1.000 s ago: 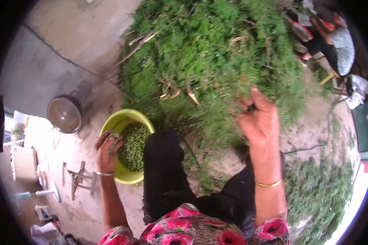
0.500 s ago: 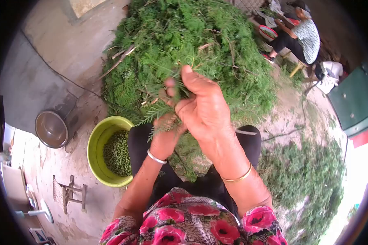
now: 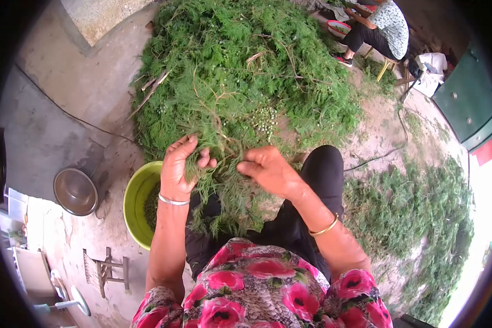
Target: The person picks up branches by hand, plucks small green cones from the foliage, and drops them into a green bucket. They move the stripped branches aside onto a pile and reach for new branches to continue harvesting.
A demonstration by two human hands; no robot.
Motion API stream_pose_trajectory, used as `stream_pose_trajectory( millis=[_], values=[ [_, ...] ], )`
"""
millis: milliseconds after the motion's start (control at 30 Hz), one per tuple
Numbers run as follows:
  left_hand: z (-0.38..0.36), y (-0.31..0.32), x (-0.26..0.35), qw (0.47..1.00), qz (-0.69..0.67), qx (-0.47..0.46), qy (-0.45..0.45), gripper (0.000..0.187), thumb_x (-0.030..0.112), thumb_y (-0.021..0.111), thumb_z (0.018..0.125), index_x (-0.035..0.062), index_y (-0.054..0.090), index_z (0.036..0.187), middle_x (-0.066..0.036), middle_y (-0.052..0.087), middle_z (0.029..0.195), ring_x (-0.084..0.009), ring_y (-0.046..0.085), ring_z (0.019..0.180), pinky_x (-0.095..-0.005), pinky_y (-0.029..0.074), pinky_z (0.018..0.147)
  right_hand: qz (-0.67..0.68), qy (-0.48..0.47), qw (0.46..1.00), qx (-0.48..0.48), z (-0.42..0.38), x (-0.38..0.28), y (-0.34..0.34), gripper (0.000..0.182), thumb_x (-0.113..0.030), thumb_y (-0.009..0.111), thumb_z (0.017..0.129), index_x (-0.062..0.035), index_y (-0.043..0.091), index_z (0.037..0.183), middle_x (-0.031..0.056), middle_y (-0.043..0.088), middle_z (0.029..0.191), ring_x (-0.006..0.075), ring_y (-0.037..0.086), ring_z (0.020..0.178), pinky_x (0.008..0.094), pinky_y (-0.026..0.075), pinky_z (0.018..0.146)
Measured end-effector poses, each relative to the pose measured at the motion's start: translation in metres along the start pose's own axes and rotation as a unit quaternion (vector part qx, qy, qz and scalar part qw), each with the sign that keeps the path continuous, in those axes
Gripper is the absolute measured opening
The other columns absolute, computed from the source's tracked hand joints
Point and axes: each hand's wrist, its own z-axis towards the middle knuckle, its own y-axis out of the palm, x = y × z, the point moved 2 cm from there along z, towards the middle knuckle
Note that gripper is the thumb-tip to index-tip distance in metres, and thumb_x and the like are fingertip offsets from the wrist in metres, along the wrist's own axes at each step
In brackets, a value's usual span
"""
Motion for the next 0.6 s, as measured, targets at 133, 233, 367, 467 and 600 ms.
stream_pose_trajectory(
  millis=[133,233,367,467,600],
  values=[
    [0.009,-0.029,-0.004,0.999,0.015,0.030,-0.007,0.015,0.009,0.060,0.085,-0.0007,0.060,0.096,-0.013,0.061,0.079,-0.0240,0.060,0.067,-0.0433,0.054,0.067,0.074,0.094,0.976,0.183,-0.031,0.003,-0.056,0.018,-0.004,0.059,0.085,0.0001,0.056,0.067,0.0000,0.052,0.061,0.0080,0.050,0.054,0.0234,0.044,0.049],
    [0.027,-0.090,-0.024,0.990,-0.110,0.037,-0.083,0.008,0.009,0.060,0.085,0.0012,0.060,0.087,-0.010,0.060,0.078,-0.0216,0.060,0.073,-0.0401,0.050,0.071,0.119,0.141,0.950,0.251,-0.086,0.030,-0.131,0.008,-0.003,0.057,0.085,0.0023,0.062,0.081,0.0052,0.059,0.069,0.0081,0.051,0.057,0.0221,0.043,0.049],
    [0.036,-0.140,-0.053,0.969,-0.120,0.165,-0.139,0.010,0.010,0.060,0.086,0.0019,0.056,0.083,-0.011,0.060,0.080,-0.0222,0.060,0.073,-0.0418,0.048,0.075,-0.264,0.205,0.735,0.590,-0.244,0.064,-0.273,0.030,-0.026,0.053,0.089,0.0001,0.064,0.099,0.0032,0.062,0.083,0.0100,0.052,0.065,0.0275,0.048,0.062],
    [0.037,-0.141,-0.056,0.962,-0.114,0.218,-0.118,0.012,0.012,0.059,0.087,0.0012,0.054,0.087,-0.013,0.061,0.084,-0.0233,0.060,0.074,-0.0447,0.048,0.078,0.016,0.019,0.592,0.806,-0.399,0.060,-0.336,0.052,-0.031,0.052,0.089,0.0060,0.042,0.125,0.0255,0.057,0.099,0.0304,0.060,0.074,0.0384,0.053,0.070],
    [0.054,-0.142,-0.051,0.964,-0.086,0.223,-0.113,0.018,0.017,0.059,0.087,0.0015,0.052,0.093,-0.018,0.060,0.096,-0.0284,0.061,0.084,-0.0483,0.047,0.083,0.144,0.193,0.495,0.835,-0.482,0.103,-0.335,0.033,-0.023,0.052,0.090,0.0028,0.047,0.110,0.0227,0.058,0.092,0.0300,0.057,0.077,0.0369,0.052,0.056]
  ],
)
